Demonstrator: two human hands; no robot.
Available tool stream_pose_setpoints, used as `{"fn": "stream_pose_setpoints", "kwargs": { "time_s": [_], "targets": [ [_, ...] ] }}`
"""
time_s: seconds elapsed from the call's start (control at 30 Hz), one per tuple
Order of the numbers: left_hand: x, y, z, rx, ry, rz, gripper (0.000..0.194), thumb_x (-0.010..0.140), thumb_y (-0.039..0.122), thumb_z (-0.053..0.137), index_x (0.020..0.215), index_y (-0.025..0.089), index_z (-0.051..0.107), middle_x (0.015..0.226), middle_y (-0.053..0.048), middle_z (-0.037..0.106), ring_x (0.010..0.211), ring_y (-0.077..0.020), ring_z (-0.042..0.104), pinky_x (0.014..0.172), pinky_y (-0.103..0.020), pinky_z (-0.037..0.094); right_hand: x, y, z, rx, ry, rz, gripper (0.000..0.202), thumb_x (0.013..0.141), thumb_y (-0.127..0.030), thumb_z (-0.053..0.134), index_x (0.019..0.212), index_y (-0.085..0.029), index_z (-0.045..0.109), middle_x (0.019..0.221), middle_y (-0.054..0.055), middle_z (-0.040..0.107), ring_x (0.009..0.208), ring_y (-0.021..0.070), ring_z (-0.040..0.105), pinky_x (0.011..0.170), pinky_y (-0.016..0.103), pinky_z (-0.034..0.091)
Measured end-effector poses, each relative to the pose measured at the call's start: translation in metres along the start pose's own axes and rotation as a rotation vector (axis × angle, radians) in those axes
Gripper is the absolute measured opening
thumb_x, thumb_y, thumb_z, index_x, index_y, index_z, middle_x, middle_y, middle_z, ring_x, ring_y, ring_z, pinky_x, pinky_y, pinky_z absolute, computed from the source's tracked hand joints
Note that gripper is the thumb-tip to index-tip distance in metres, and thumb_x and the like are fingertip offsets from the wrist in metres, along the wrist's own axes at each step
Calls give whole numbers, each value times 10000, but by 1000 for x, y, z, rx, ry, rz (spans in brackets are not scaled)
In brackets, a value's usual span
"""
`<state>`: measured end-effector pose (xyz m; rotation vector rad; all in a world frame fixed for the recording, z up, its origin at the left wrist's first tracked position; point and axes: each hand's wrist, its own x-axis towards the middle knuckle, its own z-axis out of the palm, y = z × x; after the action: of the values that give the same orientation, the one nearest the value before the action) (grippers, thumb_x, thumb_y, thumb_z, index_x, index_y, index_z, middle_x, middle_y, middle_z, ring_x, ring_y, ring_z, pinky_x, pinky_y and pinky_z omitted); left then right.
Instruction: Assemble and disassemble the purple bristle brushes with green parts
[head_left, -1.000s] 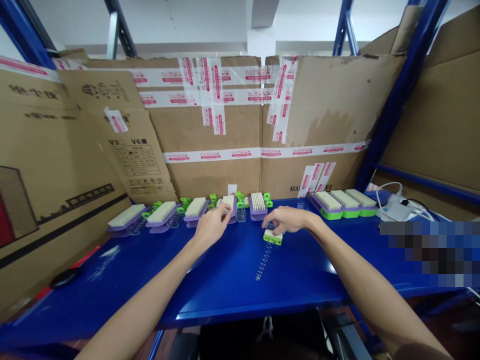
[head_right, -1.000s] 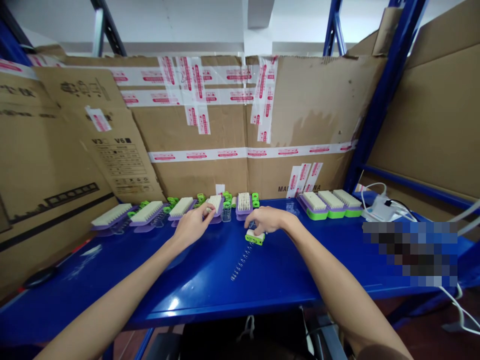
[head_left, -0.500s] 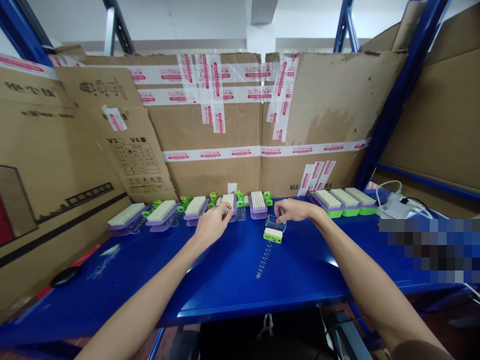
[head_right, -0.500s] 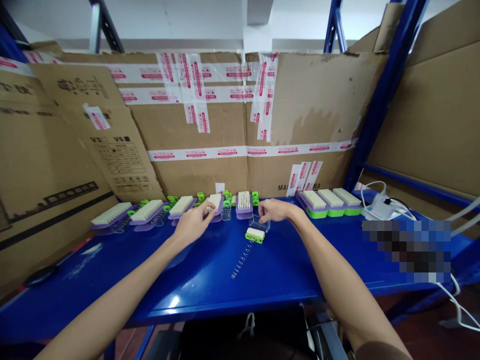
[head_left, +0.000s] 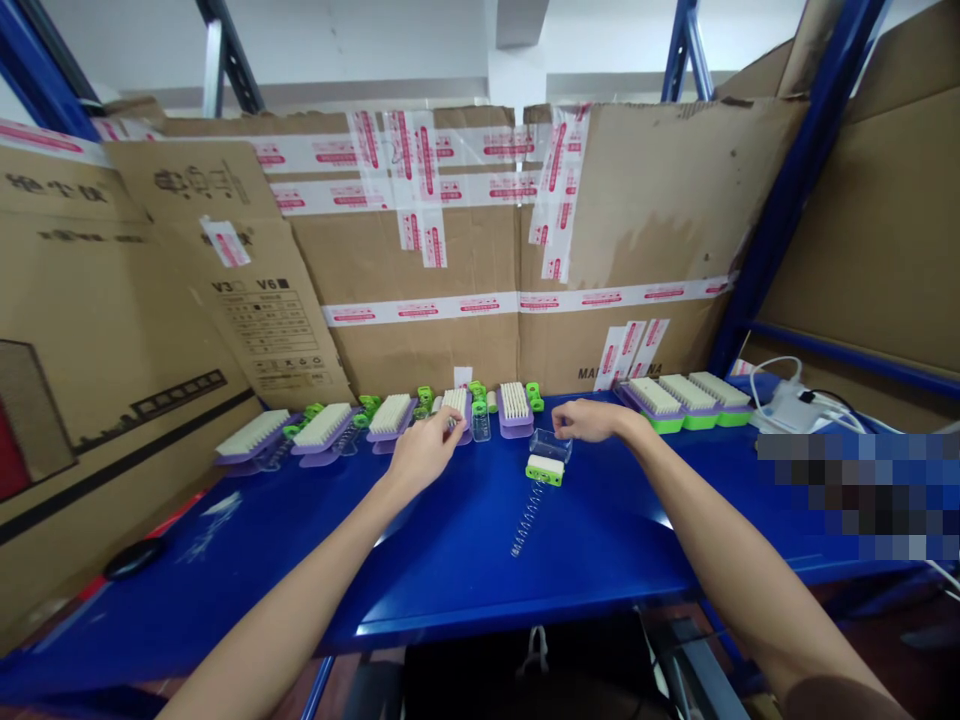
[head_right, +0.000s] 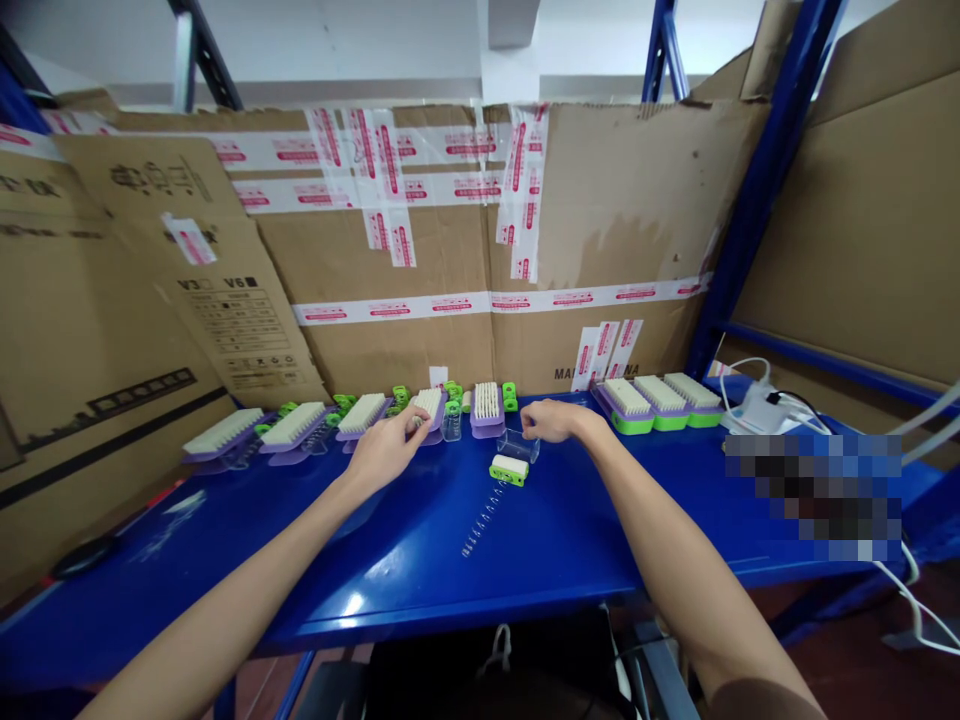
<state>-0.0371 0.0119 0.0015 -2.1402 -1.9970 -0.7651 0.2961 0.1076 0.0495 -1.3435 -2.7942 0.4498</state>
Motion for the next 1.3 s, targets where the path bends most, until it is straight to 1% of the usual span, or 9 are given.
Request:
{"fn": "stream_pose_setpoints", "kwargs": {
  "time_s": [0.1,0.23,0.33,0.4,0.53,0.7,0.8,1.0,1.3],
  "targets": [
    [0,1,-1,0,-7,-6,227,1133,420,551,1227,299,718,891,-30,826,910,-315,807,731,-337,486,2,6,1,4,-33,35,126,933,-140,693,964,-202,797,935,61,829,812,197,730,673,270,453],
    [0,2,-2,1,-14,-15,234,1135,423,547,1230,297,720,901,-32,829,912,-313,804,730,-332,476,5,15,0,14,-27,133,136,913,-96,673,879,-182,772,830,64,811,734,193,730,653,273,456],
    [-1,3,-2,-3,-19,-16,234,1132,418,550,1229,295,725,908,-34,830,915,-312,804,735,-331,480,5,18,-2,30,31,205,154,935,-110,678,808,-178,733,786,85,800,712,202,729,654,283,469],
    [-1,3,-2,-5,-20,-15,240,1135,428,550,1227,293,726,902,-35,826,914,-315,804,736,-333,482,5,18,0,70,51,248,177,971,-139,670,806,-176,722,764,94,800,642,196,719,627,285,492],
    [-1,4,-2,-2,-30,-12,253,1146,452,544,1221,287,720,894,-35,826,917,-315,806,724,-329,463,10,15,10,188,66,308,251,1042,-189,633,808,-168,718,762,101,819,537,174,716,554,264,539],
    [0,8,-7,7,-65,-38,248,1149,461,548,1216,289,715,934,-31,839,937,-305,800,727,-328,451,25,8,25,287,160,339,327,1078,-227,625,771,-166,719,774,103,840,553,162,747,544,234,580],
    [-1,8,-7,8,-83,-51,251,1154,466,546,1230,297,715,950,-24,843,932,-298,797,738,-326,449,32,5,31,340,193,349,327,1079,-208,632,766,-165,717,766,87,846,543,144,744,526,213,581],
    [-1,6,-4,12,-84,-33,252,1159,477,547,1234,299,708,942,-21,843,942,-309,803,738,-332,438,40,5,38,424,201,338,312,1110,-167,614,811,-171,704,798,53,864,531,105,733,498,166,548],
    [-1,7,-4,6,-89,-32,271,1159,482,536,1232,292,716,959,-29,849,943,-304,806,756,-331,459,42,3,41,419,221,327,316,1106,-241,678,796,-185,707,770,49,847,560,135,745,540,203,547]
  ]
}}
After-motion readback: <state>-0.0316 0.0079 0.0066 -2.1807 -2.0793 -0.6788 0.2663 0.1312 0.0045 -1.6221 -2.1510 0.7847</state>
